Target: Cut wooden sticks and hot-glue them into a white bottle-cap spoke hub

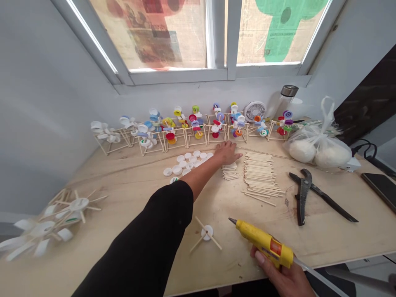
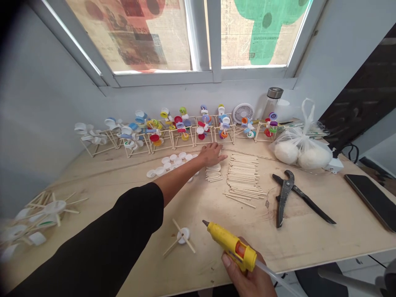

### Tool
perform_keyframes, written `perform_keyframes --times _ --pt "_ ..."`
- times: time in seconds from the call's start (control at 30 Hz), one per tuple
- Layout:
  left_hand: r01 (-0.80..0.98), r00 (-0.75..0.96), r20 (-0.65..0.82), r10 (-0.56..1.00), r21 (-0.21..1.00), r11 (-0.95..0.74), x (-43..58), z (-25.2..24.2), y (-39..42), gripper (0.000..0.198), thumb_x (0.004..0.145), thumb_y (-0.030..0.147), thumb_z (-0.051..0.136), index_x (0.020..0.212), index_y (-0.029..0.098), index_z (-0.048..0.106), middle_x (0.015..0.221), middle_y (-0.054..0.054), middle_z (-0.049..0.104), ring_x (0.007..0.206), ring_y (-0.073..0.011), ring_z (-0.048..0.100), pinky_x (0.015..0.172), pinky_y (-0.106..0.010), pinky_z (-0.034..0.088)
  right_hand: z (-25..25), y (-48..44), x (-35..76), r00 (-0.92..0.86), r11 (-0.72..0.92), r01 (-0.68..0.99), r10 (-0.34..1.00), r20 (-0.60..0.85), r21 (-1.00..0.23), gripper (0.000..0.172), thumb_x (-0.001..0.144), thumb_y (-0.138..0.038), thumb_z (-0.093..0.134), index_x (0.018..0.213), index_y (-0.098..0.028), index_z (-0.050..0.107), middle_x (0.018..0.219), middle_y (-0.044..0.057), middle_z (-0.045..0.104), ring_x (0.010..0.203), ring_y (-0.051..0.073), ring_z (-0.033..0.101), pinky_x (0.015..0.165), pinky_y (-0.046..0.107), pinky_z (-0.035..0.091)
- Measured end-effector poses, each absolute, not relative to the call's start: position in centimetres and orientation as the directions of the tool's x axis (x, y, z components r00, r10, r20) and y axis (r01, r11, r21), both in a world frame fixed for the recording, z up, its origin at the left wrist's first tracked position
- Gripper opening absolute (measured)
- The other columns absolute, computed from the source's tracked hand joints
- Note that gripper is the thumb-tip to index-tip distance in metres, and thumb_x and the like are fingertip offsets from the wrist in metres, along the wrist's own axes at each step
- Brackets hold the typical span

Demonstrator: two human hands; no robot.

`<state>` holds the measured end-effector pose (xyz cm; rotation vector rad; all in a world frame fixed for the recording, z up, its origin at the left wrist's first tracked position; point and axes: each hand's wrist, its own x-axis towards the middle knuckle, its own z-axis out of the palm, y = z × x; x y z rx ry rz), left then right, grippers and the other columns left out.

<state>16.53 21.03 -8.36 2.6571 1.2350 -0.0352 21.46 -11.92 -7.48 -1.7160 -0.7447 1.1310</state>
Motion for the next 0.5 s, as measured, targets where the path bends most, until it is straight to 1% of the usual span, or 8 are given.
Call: perform_keyframes --times 0.07,0.17,0.27,0.37,0.5 --pt "0.758 0.649 -0.114 0.753 0.180 -0.626 16.4 -8.6 20.7 0.065 0.084 0.063 0.029 0.134 0.022 0.033 0.141 -0.013 0.037 0.132 -0.0311 0.029 0.104 -0.049 0.024 -7.4 -11.9 21.4 0.398 -0.391 -0.007 0.843 -0.361 -0.920 0.041 0.069 -0.054 0.066 0.085 -0.016 0.069 0.091 0.007 0.071 0.097 0.027 0.063 0.084 0.031 0.051" --pt "0.762 0.644 -0.115 0.757 0.184 -0.621 16.2 -8.9 20.1 0.069 0.084 0.064 0.027 0.139 0.022 0.027 0.146 -0.012 0.031 0.136 -0.0310 0.022 0.106 -0.051 0.021 -7.6 -12.1 21.2 0.427 -0.406 -0.040 0.819 -0.383 -0.913 0.044 0.067 -0.055 0.067 0.089 -0.016 0.069 0.097 0.008 0.071 0.098 0.027 0.063 0.087 0.032 0.050" --pt "0.769 0.635 -0.121 0.763 0.187 -0.611 16.0 -9.1 19.4 0.071 0.084 0.063 0.023 0.142 0.021 0.021 0.149 -0.012 0.026 0.138 -0.0309 0.017 0.108 -0.054 0.015 -7.8 -12.4 21.0 0.440 -0.398 -0.078 0.809 -0.390 -0.914 0.043 0.066 -0.054 0.068 0.088 -0.017 0.069 0.097 0.008 0.071 0.097 0.027 0.064 0.086 0.032 0.050" --pt "0.773 0.630 -0.124 0.767 0.192 -0.604 15.8 -9.2 18.8 0.071 0.084 0.063 0.021 0.142 0.023 0.020 0.150 -0.011 0.026 0.139 -0.0294 0.016 0.109 -0.054 0.011 -7.9 -12.5 20.9 0.451 -0.394 -0.089 0.803 -0.390 -0.915 0.043 0.065 -0.054 0.069 0.087 -0.017 0.069 0.096 0.008 0.071 0.095 0.027 0.064 0.085 0.032 0.051" --pt "0.773 0.629 -0.120 0.768 0.200 -0.602 15.5 -9.3 17.9 0.073 0.084 0.065 0.018 0.143 0.023 0.019 0.150 -0.011 0.026 0.139 -0.0294 0.016 0.110 -0.054 0.011 -7.9 -12.6 20.9 0.440 -0.409 -0.066 0.807 -0.395 -0.910 0.044 0.067 -0.055 0.068 0.089 -0.017 0.069 0.093 0.008 0.071 0.095 0.027 0.064 0.085 0.031 0.051"
